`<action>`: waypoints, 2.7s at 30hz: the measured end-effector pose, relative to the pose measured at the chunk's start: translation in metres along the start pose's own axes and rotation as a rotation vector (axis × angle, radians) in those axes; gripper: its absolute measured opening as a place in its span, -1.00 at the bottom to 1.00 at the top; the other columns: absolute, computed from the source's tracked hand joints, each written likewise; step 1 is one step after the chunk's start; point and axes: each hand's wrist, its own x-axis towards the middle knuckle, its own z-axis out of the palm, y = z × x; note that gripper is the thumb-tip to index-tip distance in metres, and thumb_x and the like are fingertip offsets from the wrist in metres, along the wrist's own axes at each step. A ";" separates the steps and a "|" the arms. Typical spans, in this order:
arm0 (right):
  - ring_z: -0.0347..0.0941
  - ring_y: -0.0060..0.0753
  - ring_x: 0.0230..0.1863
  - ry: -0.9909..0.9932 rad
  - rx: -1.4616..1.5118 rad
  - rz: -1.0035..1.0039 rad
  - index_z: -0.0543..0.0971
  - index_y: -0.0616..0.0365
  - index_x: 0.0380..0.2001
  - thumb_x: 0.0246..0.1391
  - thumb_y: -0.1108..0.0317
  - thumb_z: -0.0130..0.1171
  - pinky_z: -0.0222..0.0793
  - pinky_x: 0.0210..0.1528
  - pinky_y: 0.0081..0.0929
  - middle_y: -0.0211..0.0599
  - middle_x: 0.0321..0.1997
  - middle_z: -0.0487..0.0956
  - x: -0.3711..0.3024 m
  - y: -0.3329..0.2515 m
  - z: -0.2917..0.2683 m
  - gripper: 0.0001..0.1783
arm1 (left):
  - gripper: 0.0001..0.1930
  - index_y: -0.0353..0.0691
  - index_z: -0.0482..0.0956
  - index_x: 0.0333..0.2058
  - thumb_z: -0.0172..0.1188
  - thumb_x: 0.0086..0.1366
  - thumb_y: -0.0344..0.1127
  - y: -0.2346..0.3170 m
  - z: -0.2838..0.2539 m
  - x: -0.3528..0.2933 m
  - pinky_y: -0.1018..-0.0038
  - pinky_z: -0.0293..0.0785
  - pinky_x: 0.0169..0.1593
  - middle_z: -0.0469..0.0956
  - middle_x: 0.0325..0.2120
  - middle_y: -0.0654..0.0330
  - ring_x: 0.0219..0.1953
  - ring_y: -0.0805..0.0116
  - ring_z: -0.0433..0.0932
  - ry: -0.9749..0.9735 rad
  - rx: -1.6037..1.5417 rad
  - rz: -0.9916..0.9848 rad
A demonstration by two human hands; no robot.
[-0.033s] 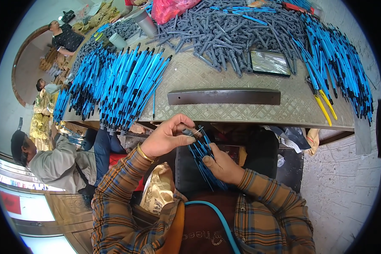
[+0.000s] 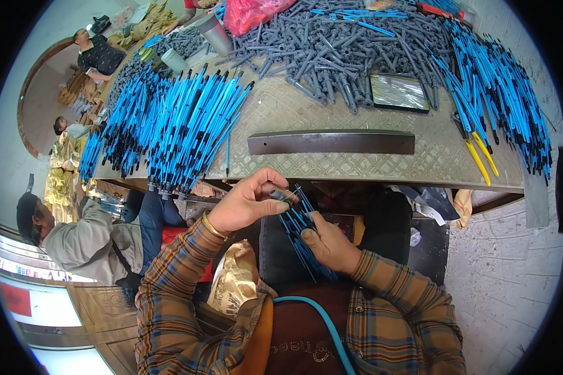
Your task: The person threads umbrella ribs onto a wire, attaches their tips into a plastic hub, and fastens and cuts the wire using pliers.
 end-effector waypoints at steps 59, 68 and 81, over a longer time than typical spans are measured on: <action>0.43 -0.10 -0.54 -0.085 -0.520 -0.382 0.27 0.16 -0.42 0.02 0.40 -0.03 0.35 -0.52 -0.29 -0.18 -0.61 0.42 0.006 -0.013 -0.021 -0.89 | -0.76 -0.26 0.14 -0.15 -0.15 0.28 -0.27 -0.044 0.065 -0.005 0.17 0.29 0.08 0.45 -0.18 -0.21 -0.06 -0.03 0.43 0.257 -0.372 0.367; 0.42 -0.13 -0.52 -0.108 -0.566 -0.525 0.29 0.20 -0.35 -0.05 0.47 -0.05 0.35 -0.51 -0.33 -0.19 -0.56 0.41 0.006 -0.021 -0.023 -0.85 | -0.81 -0.23 0.14 -0.22 -0.06 0.24 -0.47 -0.037 0.075 -0.014 0.34 0.34 0.02 0.49 -0.21 -0.08 -0.09 0.25 0.45 0.360 -0.201 0.322; 0.41 -0.08 -0.57 -0.175 -0.600 -0.441 0.32 0.21 -0.40 -0.02 0.46 -0.04 0.33 -0.57 -0.28 -0.17 -0.59 0.42 -0.002 -0.028 -0.018 -0.91 | -0.91 -0.27 0.23 -0.37 -0.05 0.20 -0.54 -0.054 0.087 -0.012 0.35 0.44 -0.08 0.55 -0.36 -0.06 -0.21 0.24 0.53 0.526 -0.292 0.402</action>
